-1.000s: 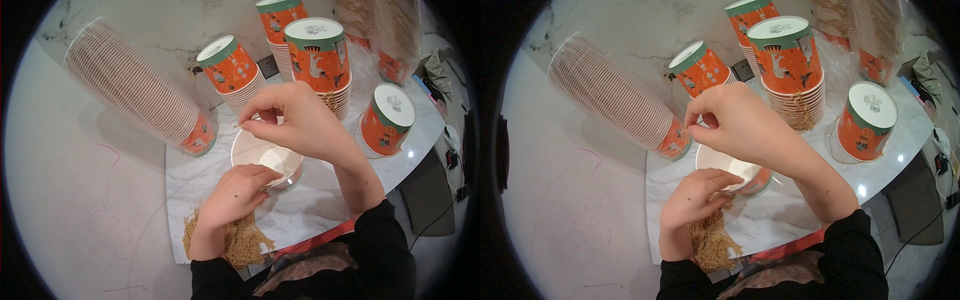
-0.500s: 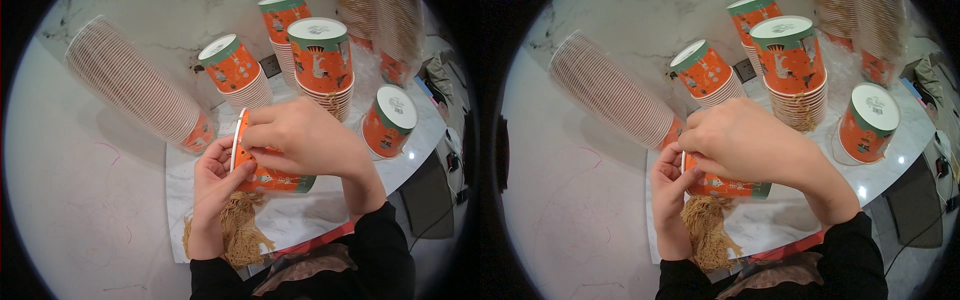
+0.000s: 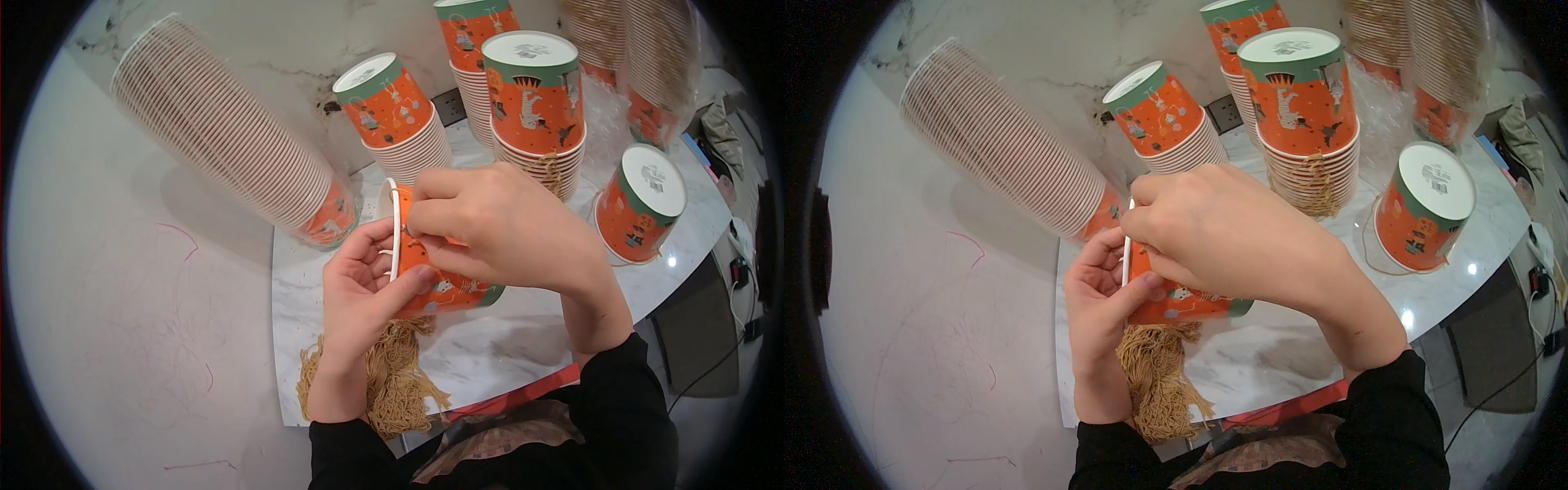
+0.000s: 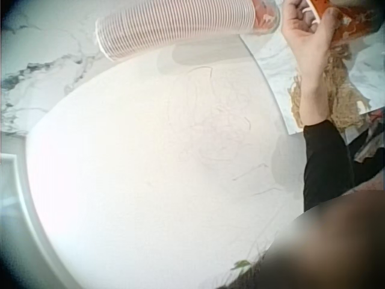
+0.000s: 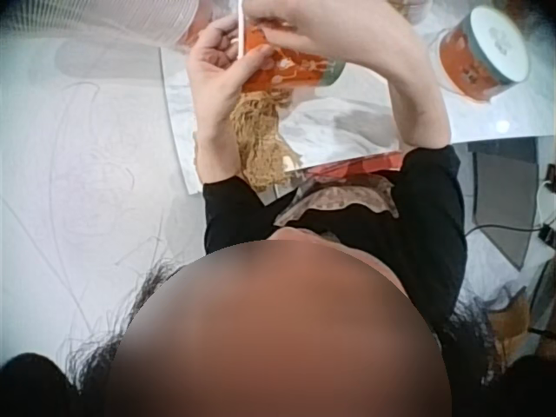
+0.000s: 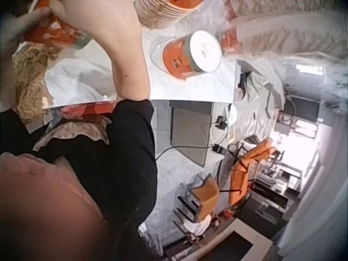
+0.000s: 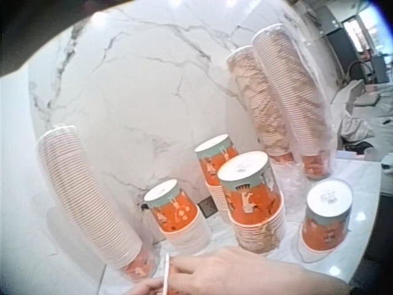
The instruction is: Attaching rope handles to paper containers.
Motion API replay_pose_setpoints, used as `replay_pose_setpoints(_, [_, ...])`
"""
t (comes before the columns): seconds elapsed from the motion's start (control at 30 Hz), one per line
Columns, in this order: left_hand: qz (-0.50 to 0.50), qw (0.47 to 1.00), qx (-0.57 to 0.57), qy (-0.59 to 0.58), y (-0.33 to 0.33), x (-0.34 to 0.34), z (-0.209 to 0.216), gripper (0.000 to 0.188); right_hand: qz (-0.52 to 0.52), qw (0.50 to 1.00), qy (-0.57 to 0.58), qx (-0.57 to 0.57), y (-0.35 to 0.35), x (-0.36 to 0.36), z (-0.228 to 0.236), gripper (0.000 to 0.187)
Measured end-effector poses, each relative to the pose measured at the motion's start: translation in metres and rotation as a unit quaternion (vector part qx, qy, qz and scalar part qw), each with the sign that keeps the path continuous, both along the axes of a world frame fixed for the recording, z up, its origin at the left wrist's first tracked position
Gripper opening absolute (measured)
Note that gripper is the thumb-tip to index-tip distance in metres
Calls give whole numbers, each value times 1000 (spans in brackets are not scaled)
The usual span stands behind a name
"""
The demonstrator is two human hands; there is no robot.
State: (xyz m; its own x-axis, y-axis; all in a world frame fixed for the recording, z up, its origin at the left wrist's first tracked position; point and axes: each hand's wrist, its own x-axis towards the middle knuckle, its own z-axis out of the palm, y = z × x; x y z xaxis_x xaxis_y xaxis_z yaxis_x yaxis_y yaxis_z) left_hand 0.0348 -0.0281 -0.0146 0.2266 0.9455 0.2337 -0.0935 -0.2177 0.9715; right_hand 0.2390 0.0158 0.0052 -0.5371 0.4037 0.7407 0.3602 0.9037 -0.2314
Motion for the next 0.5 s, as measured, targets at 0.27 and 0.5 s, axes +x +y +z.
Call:
replay_pose_setpoints(0.27, [-10,1000,2,2,3,-2,-3,50,-4,999,-21,-30,-4,0,5,12])
replay_pose_setpoints(0.5, [2,1000,-8,6,1,2,0,50,-22,999,-44,-16,-6,0,4,16])
